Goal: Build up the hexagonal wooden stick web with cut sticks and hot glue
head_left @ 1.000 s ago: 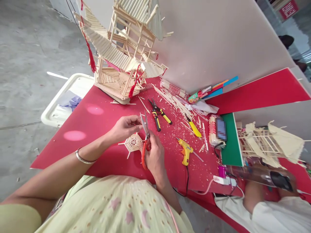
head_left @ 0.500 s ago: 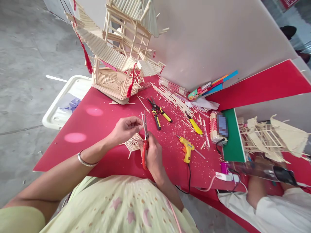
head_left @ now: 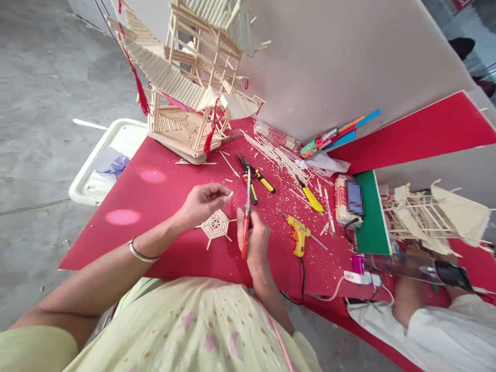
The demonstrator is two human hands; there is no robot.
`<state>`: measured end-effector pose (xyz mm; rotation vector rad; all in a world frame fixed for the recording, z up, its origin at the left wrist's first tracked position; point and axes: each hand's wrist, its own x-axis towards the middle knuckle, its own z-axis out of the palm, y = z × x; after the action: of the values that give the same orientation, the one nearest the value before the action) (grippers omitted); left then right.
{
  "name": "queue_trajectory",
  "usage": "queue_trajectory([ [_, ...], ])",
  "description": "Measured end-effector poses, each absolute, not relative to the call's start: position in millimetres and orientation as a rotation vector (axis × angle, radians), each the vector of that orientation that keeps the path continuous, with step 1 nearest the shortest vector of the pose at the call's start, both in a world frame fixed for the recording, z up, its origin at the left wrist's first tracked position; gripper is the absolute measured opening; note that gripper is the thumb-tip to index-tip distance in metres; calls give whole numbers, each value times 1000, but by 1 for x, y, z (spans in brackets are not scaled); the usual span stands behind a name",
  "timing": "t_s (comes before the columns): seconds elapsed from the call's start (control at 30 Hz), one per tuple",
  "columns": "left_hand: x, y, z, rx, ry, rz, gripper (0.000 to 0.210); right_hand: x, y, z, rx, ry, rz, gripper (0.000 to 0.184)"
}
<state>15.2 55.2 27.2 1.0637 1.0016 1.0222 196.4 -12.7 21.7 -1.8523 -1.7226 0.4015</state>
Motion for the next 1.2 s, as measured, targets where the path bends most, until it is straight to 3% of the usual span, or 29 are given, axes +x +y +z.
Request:
queue_trajectory([
  [0.2, 2, 68, 15, 1337, 1177, 910, 32, 245, -44, 19, -1941, -1958, 90, 52],
  [0.4, -11, 77, 5, 1586, 1298, 646, 22, 286, -87, 7, -2053, -2125, 69, 56],
  [0.53, -14, 78, 6, 1711, 1306, 517, 20, 300, -95, 20, -2079, -2239, 133, 48],
  [0.7, -14, 77, 5, 1816, 1302, 496, 18, 284, -86, 36, -1993, -2100, -16, 32],
  [0.9, -16, 77, -8, 1860, 1245, 484, 19, 223, -57, 18, -1529, -2096, 303, 30],
  [1.2, -15, 75, -6, 1877, 1286, 452, 16, 200, -43, -6, -1511, -2184, 371, 31],
])
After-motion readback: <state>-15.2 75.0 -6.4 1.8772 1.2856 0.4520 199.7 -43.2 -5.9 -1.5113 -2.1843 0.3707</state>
